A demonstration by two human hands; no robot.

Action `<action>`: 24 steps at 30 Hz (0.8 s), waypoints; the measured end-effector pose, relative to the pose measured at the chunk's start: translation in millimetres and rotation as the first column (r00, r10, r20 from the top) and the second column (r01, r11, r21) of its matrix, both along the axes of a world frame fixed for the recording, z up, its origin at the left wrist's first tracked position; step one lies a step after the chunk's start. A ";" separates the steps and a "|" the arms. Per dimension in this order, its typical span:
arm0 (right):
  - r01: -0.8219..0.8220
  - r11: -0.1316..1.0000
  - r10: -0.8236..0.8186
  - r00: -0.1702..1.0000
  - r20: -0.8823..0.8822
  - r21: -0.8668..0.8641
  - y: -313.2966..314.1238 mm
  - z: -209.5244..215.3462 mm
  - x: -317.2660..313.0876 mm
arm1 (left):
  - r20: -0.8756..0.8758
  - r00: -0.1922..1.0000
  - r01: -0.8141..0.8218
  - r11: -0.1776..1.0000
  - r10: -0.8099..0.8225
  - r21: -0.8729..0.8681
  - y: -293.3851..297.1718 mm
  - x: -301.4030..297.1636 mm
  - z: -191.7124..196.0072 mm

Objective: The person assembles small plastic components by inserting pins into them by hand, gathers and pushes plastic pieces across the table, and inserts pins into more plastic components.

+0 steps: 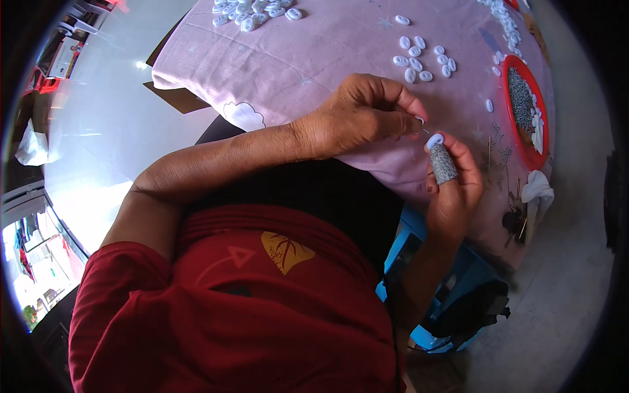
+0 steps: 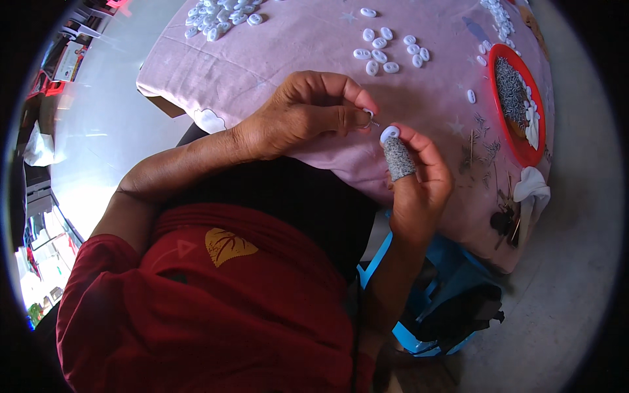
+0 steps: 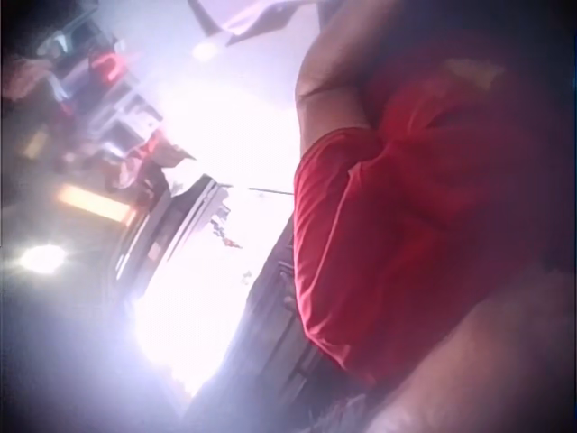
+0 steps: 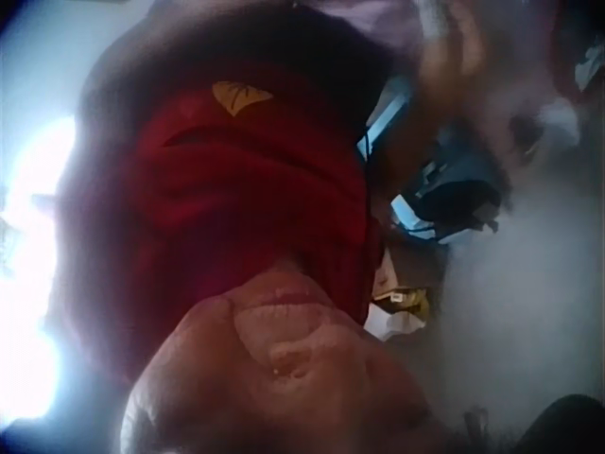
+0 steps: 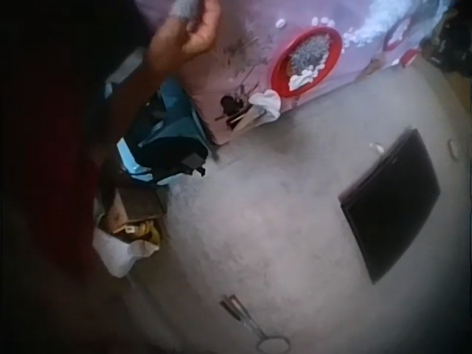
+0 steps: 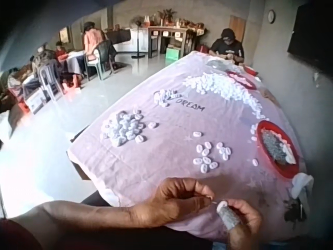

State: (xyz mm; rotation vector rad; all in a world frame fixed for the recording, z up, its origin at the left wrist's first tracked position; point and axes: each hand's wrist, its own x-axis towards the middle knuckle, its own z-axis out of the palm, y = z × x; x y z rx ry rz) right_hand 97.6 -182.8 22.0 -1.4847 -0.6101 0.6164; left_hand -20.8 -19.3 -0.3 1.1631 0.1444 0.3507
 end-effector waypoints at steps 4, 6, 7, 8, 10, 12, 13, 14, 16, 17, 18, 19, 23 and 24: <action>0.016 0.999 -0.015 1.000 -0.005 0.034 -0.6 -0.2 -0.6 | 0.061 0.998 0.019 0.999 -0.021 0.026 -5.6 0.9 1.5; 0.014 1.000 -0.014 1.000 -0.015 0.022 -2.9 -2.0 0.9 | 0.044 0.999 0.016 0.997 -0.019 0.079 -6.7 1.2 2.5; 0.013 1.000 -0.013 1.000 -0.015 0.022 -2.6 -1.9 -0.1 | 0.043 0.999 0.014 0.997 -0.018 0.079 -6.8 1.2 2.7; 0.020 1.000 -0.020 1.000 0.013 0.011 -1.8 -1.9 -1.8 | 0.042 0.999 0.007 0.996 -0.011 0.094 -6.9 1.3 2.7; 0.026 1.000 -0.026 0.999 0.041 -0.002 -0.7 -2.2 -3.5 | 0.040 0.999 -0.002 0.994 -0.003 0.108 -6.9 1.1 2.6; 0.006 0.999 -0.007 1.000 0.027 0.039 0.3 -3.0 -4.3 | 0.018 1.000 -0.012 0.997 0.011 0.078 -6.8 0.6 2.5; 0.007 0.999 -0.008 1.000 0.027 0.038 0.4 -2.9 -4.9 | 0.018 1.000 -0.012 0.997 0.010 0.078 -6.5 0.7 2.3; 0.021 0.999 -0.022 0.999 0.029 0.037 0.6 -2.6 -5.7 | 0.010 1.000 -0.016 0.996 0.016 0.086 -6.0 0.8 2.2; 0.035 0.999 -0.036 0.999 0.031 0.037 0.9 -2.7 -6.6 | 0.003 1.000 -0.022 0.995 0.021 0.096 -5.2 0.9 1.7; 0.039 0.999 -0.040 0.999 0.028 0.032 1.1 -3.3 -6.8 | 0.013 1.000 -0.022 0.995 0.021 0.101 -4.9 1.0 0.9; 0.043 0.999 -0.044 0.999 0.025 0.027 1.2 -3.9 -6.8 | 0.022 1.000 -0.022 0.994 0.020 0.106 -4.6 1.1 0.1; 0.045 0.999 -0.045 0.999 0.026 0.028 0.1 -4.8 -6.4 | 0.023 1.000 -0.021 0.994 0.018 0.107 -4.8 1.8 -1.1; 0.037 0.999 -0.037 0.999 0.018 0.030 -1.1 -5.9 -6.2 | 0.036 0.999 -0.030 0.991 0.026 0.129 -4.4 3.9 -4.9; 0.039 0.999 -0.039 0.999 0.018 0.026 -0.7 -6.0 -6.5 | 0.042 0.999 -0.030 0.990 0.025 0.134 -4.2 4.1 -5.5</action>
